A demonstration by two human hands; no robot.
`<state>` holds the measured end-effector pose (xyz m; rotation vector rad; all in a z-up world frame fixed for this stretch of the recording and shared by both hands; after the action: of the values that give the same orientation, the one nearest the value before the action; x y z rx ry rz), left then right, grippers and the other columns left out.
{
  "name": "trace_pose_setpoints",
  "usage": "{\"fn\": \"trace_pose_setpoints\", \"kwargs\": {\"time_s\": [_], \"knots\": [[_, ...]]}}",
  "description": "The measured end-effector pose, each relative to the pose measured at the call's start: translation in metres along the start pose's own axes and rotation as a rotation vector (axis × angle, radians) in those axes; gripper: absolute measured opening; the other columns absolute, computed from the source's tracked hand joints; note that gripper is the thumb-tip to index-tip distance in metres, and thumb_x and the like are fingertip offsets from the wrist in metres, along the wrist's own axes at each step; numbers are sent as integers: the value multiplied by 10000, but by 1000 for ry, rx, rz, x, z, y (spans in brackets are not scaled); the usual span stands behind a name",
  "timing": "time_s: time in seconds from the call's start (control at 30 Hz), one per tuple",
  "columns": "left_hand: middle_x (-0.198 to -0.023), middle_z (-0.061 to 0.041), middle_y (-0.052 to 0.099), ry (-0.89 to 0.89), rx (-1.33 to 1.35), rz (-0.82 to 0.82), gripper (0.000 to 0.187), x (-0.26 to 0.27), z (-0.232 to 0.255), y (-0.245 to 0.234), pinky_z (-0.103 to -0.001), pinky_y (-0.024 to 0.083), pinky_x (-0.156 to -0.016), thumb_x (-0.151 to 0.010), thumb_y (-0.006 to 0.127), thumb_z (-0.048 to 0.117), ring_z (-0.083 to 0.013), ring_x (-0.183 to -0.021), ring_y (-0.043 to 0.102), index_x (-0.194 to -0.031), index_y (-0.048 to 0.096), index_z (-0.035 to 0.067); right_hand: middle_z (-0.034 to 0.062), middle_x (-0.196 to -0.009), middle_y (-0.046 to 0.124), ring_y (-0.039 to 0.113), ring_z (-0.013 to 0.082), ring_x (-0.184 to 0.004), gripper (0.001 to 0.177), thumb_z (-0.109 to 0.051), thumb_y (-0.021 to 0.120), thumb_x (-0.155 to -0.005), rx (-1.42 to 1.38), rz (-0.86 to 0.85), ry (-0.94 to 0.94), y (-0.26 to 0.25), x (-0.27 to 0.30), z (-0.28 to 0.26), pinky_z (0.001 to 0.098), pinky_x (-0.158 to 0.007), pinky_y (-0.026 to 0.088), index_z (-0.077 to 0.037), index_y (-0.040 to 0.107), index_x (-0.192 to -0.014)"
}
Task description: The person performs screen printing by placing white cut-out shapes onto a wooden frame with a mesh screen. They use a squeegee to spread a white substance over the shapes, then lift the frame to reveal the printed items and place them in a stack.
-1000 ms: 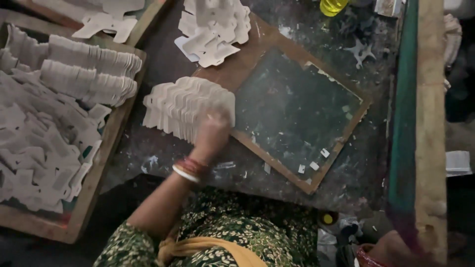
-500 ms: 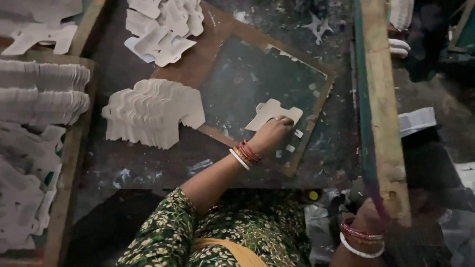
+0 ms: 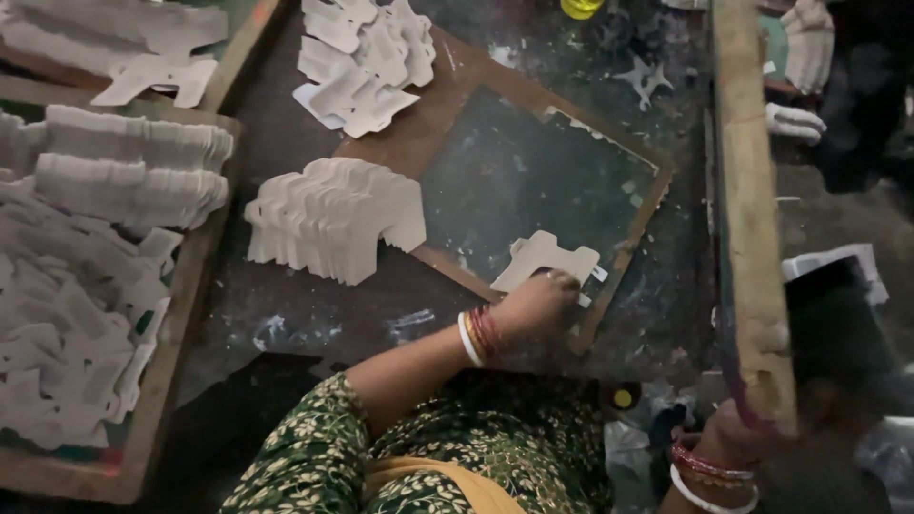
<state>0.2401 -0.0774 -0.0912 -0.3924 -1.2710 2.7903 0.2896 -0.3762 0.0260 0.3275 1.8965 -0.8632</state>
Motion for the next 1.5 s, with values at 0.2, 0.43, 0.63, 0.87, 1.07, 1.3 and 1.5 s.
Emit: {"fn": "trace_pose_setpoints", "kwargs": {"time_s": [0.2,0.43,0.63,0.87,1.07,1.3,1.5], "knots": [[-1136,-161,731,-149,810,5,377,91,76,-73,-352,568,-882,-966,664,316,-226,-1026,698,-1177,689,5,160,-1296,653,618,282,-1123,479,-345,543,-1118,-370,-241,456,35,9,-53,403,-981,501,42,588,-1397],[-1010,-168,720,-651,805,201,590,172,10,-96,-383,583,-804,-870,757,494,-256,-897,712,-1129,636,-22,146,-1105,749,744,309,-954,250,-260,592,-1037,-547,-847,-229,114,-50,-200,390,-791,594,-109,702,-1203],[-932,-227,708,-749,116,-43,614,185,-15,-87,-494,549,-788,-686,879,453,-419,-908,684,-1019,636,-2,56,-1077,762,742,284,-860,333,-407,531,-1012,-33,-1482,-70,245,-59,-166,445,-737,582,-282,691,-1276],[-884,-206,716,-708,-4,-98,557,179,-28,-87,-497,556,-777,-645,867,482,-403,-874,694,-934,696,37,86,-1260,723,730,284,-1028,324,-218,660,-948,-282,-1086,-196,218,10,-164,399,-817,602,-213,714,-1267],[-857,-195,739,-760,22,-139,577,176,-18,-103,-473,568,-773,-606,875,526,-376,-845,714,-913,734,58,76,-1254,728,711,286,-1109,425,-108,742,-810,-255,-1003,-222,115,48,-201,392,-882,581,-242,743,-1214],[-982,-97,775,-557,706,33,569,165,41,-147,-342,622,-813,-651,923,311,-189,-881,769,-1093,702,29,103,-1315,716,691,277,-1254,384,-19,648,-906,-460,-728,-35,63,1,-199,410,-1073,554,-141,709,-1264],[-1091,-105,798,-244,716,135,266,110,36,-142,-349,608,-874,-944,694,222,-229,-980,766,-1178,746,107,186,-1300,626,645,303,-1174,384,-342,619,-1034,-127,-303,6,29,-16,-97,455,-968,537,-69,646,-1302]]}}
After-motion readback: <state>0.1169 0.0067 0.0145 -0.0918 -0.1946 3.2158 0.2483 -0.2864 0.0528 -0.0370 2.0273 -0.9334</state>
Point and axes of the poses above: each hand's wrist, its own x-axis away from the middle knuckle, its own y-axis out of the palm, z = x × y, the point moved 6 cm from there along -x, towards the middle knuckle
